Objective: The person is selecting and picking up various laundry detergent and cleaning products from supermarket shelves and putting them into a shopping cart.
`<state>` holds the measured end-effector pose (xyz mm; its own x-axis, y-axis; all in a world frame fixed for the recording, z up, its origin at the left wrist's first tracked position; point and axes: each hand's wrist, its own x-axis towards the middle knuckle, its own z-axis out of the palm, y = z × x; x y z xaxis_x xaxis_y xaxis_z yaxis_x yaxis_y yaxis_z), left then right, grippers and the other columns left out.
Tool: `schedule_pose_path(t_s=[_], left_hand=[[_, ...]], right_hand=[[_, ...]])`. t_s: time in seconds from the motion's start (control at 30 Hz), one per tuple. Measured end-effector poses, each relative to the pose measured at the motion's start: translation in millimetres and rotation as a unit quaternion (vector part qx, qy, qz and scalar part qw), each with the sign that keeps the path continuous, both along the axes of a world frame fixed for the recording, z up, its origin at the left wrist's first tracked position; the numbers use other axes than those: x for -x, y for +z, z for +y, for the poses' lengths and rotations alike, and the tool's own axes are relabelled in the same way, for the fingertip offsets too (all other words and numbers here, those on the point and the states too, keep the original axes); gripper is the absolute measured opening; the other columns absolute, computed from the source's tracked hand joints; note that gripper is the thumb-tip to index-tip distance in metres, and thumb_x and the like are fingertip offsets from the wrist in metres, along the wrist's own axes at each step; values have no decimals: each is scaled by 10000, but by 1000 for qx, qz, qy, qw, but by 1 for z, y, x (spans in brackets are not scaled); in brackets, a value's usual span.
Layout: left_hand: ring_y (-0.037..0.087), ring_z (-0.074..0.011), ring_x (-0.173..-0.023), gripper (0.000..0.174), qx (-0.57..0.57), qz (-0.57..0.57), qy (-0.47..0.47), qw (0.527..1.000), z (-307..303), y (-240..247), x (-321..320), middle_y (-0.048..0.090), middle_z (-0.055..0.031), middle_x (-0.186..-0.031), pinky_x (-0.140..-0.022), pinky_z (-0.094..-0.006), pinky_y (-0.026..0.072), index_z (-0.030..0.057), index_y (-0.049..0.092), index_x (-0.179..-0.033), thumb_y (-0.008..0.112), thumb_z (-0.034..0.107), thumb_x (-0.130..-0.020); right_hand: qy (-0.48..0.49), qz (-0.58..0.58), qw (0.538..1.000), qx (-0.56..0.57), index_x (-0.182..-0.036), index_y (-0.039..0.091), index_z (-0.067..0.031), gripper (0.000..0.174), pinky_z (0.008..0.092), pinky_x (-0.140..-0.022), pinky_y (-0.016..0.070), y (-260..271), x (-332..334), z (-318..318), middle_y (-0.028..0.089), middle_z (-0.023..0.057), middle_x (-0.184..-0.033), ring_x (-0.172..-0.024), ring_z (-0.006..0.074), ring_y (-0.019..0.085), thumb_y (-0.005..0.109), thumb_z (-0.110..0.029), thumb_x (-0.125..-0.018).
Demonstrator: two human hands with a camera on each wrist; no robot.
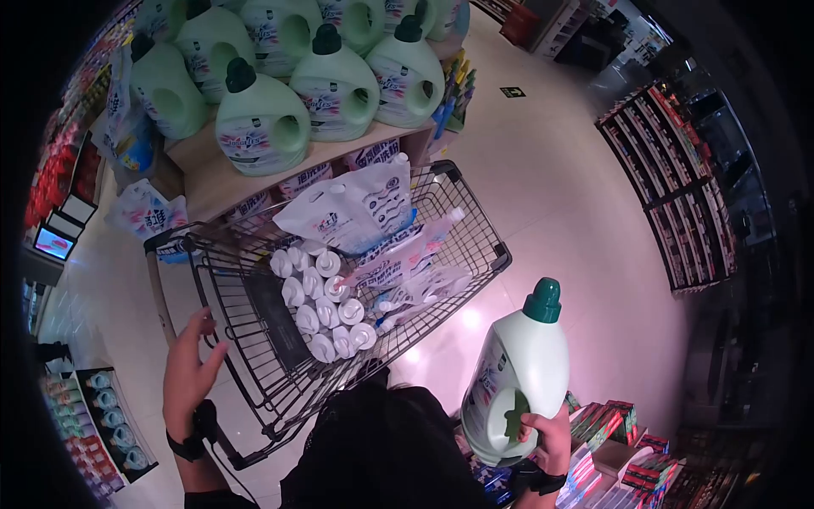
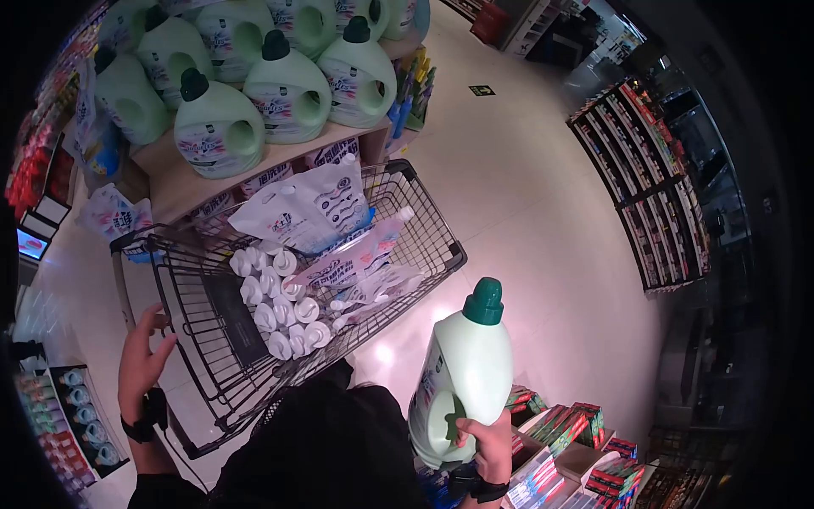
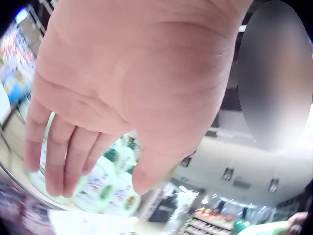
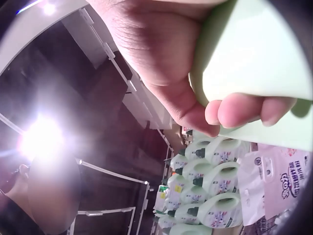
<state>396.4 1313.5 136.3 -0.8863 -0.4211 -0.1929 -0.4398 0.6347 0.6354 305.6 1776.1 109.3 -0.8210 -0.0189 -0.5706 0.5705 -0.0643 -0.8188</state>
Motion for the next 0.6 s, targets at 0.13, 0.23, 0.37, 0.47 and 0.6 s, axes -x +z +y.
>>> schedule_pose_path(t_s=[0.13, 0.23, 0.37, 0.47, 0.6], left_hand=[[661, -196, -964, 388, -239, 70, -217, 944, 90, -28, 94, 682, -116, -1031, -890, -320, 505, 1, 581, -1201, 699, 49, -834], [639, -129, -888, 339, -400, 34, -142, 905, 168, -88, 170, 675, -115, -972, -802, -262, 508, -52, 589, -1154, 663, 177, -915], [615, -98, -756, 294, -423, 71, -172, 887, 248, -108, 219, 664, -83, -810, -693, -262, 500, -41, 609, -1045, 615, 238, -951], [608, -98, -729, 222, -427, 112, -121, 889, 269, -91, 250, 651, -77, -783, -667, -256, 493, -21, 602, -985, 606, 199, -954], [597, -94, -757, 203, -309, 266, 67, 911, 267, -109, 307, 627, -69, -879, -703, -236, 487, -32, 495, -1055, 597, 96, -936]], right_hand=[[67, 30, 997, 31, -890, 610, 102, 206, 302, -425, 456, 20, 60, 1, 558, 100, -546, -421, 190, 530, 654, 38, -700], [107, 60, 991, 49, -905, 602, 102, 214, 303, -427, 450, 26, 109, -7, 553, 98, -549, -417, 188, 518, 640, 46, -703], [127, 59, 987, 80, -887, 600, 100, 180, 303, -438, 451, 27, 175, -21, 561, 105, -568, -427, 191, 521, 627, 56, -715], [195, 56, 976, 74, -873, 605, 93, 152, 300, -446, 451, 18, 230, -21, 565, 108, -570, -437, 195, 531, 622, 59, -726], [262, 32, 959, 104, -871, 613, 79, 136, 306, -471, 460, -1, 297, -24, 565, 99, -569, -467, 195, 550, 623, 61, -736]])
